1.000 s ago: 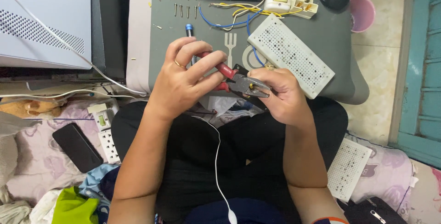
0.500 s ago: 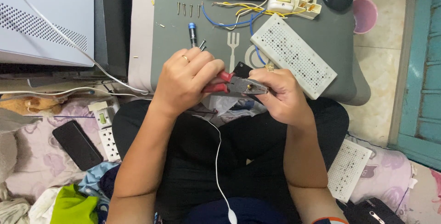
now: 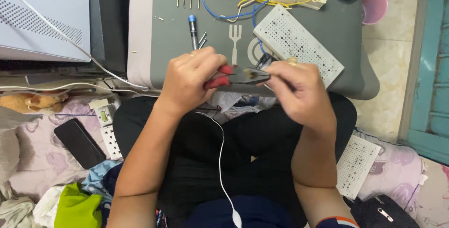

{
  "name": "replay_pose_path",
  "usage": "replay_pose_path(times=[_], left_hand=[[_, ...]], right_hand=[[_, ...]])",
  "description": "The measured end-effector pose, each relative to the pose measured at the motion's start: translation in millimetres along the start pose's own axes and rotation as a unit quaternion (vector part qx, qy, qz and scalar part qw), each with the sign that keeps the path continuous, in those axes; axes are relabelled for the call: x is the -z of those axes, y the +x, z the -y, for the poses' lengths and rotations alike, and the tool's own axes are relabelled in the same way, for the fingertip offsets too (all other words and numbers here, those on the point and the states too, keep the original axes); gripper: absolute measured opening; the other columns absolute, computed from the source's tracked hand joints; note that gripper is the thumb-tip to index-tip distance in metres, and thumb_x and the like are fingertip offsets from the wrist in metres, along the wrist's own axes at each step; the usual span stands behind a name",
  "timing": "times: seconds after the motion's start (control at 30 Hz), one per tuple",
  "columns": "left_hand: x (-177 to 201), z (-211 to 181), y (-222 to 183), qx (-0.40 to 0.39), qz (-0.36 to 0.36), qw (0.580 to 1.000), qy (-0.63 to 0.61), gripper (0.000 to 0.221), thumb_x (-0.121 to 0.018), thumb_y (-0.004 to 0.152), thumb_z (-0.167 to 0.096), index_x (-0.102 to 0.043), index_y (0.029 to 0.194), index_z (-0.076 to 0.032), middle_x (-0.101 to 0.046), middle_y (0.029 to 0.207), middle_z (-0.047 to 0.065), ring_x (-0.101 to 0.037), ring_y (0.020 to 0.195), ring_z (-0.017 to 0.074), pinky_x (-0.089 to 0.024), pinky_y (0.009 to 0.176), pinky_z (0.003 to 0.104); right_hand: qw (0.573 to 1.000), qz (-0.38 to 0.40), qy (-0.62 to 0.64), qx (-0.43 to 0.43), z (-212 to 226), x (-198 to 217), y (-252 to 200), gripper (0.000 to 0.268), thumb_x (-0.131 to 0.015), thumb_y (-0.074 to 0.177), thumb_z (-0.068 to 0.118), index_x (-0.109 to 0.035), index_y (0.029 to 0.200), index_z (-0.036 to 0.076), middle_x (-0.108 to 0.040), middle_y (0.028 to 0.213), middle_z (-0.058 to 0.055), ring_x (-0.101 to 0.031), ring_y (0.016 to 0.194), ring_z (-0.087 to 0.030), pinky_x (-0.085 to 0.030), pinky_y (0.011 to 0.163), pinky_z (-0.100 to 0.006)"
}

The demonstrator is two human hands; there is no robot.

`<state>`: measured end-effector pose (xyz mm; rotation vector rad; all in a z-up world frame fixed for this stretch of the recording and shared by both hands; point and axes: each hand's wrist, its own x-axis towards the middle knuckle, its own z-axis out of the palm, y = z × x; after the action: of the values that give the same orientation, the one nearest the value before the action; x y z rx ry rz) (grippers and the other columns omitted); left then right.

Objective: Repair an electronic device by unscrewing a component and cutting wires with pliers

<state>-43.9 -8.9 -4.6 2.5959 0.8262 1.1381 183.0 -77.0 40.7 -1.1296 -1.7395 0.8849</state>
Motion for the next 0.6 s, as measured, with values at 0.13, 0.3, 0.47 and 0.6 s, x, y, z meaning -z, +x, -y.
replay_pose_path(times=[0.13, 0.3, 0.47, 0.6], left_hand=[[5, 3, -3, 0.047, -0.019, 0.998, -0.033, 0.016, -0.069, 0.086, -0.012, -0.060, 0.097, -0.020, -0.046, 0.070, -0.006, -0.057, 0.063, 0.0169, -0.051, 0.065, 0.028], [37, -8, 8, 0.103, 0.360, 0.911, -0.172, 0.013, -0.057, 0.094, -0.014, -0.047, 0.085, -0.011, -0.055, 0.076, 0.007, -0.052, 0.063, 0.0298, -0.034, 0.055, 0.040], [17, -28, -4, 0.163, 0.521, 0.828, -0.124, 0.029, -0.047, 0.101, -0.030, -0.059, 0.088, -0.007, -0.064, 0.076, 0.015, -0.060, 0.067, 0.0407, -0.041, 0.057, 0.051], [13, -33, -7, 0.222, 0.581, 0.771, -0.137, 0.042, -0.039, 0.103, -0.041, -0.063, 0.099, -0.006, -0.065, 0.074, 0.023, -0.060, 0.066, 0.0468, -0.043, 0.062, 0.051]], right_hand=[[0.999, -0.050, -0.013, 0.003, -2, -9, 0, 0.014, -0.057, 0.094, 0.000, -0.067, 0.086, 0.001, -0.061, 0.065, -0.014, -0.057, 0.055, -0.029, -0.049, 0.063, -0.036], [0.979, -0.183, 0.001, -0.092, -12, 6, -17, 0.023, -0.044, 0.110, 0.014, -0.058, 0.098, 0.000, -0.048, 0.075, -0.006, -0.042, 0.067, -0.011, -0.033, 0.067, -0.025], [0.970, -0.231, 0.055, -0.058, -15, 17, -22, 0.024, -0.041, 0.113, 0.013, -0.050, 0.098, -0.005, -0.028, 0.064, -0.005, -0.024, 0.056, -0.012, -0.027, 0.058, -0.028], [0.970, -0.228, 0.070, -0.051, -15, 16, -21, 0.026, -0.042, 0.113, 0.017, -0.048, 0.099, -0.004, -0.024, 0.065, -0.003, -0.020, 0.056, -0.011, -0.024, 0.057, -0.027]])
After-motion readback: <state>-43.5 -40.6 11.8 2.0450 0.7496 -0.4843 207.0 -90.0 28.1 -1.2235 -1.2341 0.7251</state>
